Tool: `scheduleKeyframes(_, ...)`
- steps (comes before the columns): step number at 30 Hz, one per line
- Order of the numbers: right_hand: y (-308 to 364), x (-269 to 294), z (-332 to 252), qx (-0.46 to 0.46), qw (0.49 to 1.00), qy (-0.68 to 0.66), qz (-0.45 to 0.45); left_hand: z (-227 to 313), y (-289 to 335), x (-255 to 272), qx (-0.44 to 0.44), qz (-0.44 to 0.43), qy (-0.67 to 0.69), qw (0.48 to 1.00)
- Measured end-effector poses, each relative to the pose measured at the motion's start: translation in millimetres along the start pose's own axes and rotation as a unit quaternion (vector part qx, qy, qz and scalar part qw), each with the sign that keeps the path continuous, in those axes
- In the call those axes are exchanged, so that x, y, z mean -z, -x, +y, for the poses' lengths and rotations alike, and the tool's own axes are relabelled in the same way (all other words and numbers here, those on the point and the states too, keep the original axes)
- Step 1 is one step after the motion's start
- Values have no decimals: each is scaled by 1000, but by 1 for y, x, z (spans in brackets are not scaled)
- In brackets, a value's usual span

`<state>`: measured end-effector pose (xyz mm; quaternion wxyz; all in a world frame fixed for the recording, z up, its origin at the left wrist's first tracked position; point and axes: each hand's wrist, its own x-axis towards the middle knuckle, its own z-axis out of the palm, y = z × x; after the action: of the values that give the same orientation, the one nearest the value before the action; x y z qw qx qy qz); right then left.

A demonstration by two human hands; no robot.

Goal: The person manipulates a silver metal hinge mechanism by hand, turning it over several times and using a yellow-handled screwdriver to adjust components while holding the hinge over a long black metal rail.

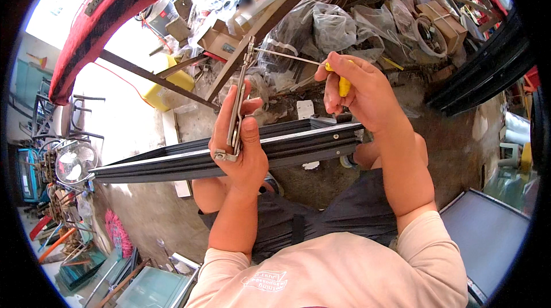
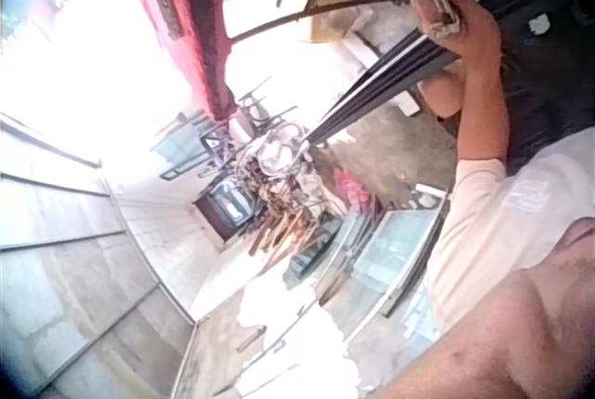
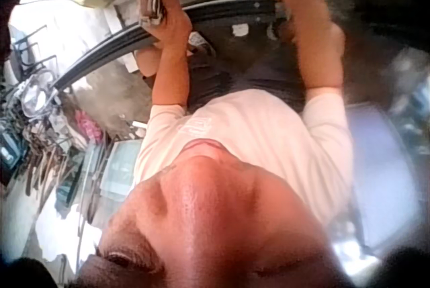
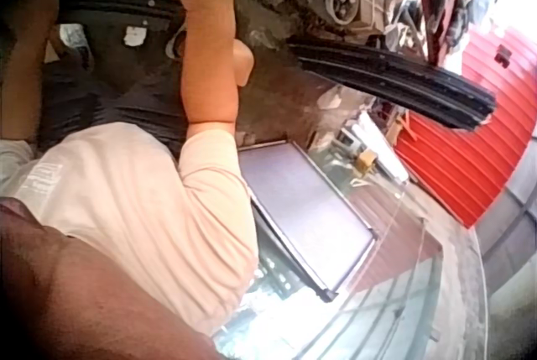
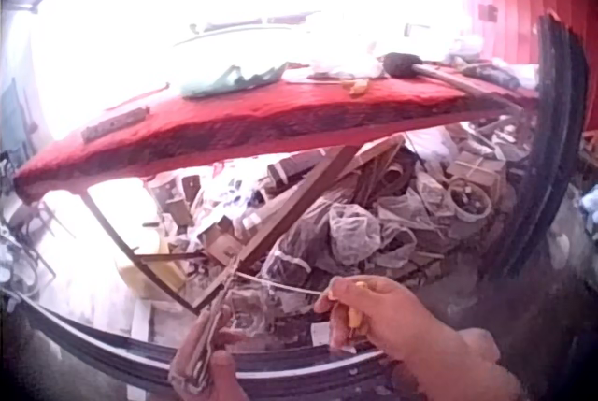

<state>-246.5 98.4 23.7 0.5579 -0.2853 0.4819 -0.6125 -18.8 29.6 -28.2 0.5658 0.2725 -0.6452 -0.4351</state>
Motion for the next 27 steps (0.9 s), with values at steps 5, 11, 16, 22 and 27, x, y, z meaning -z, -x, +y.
scheduleKeyframes(5, -4, 12, 8, 42, 998, 36, -32, -3, -5, 2, -56, -24, -51, 997)
scheduleKeyframes(11, 3, 18, -5, 85, 981, 166, -62, -5, -4, 2, -66, -36, -36, 997)
scheduleKeyframes(16, 8, 19, -13, 78, 972, 194, -105, 1, -3, -2, -61, -68, -30, 995)
scheduleKeyframes(22, 6, 24, -13, 85, 936, 335, -65, 7, -9, -8, -171, -157, -142, 962)
scheduleKeyframes(27, 5, 28, -13, 112, 876, 469, -6, 8, -13, -11, -209, -183, -183, 943)
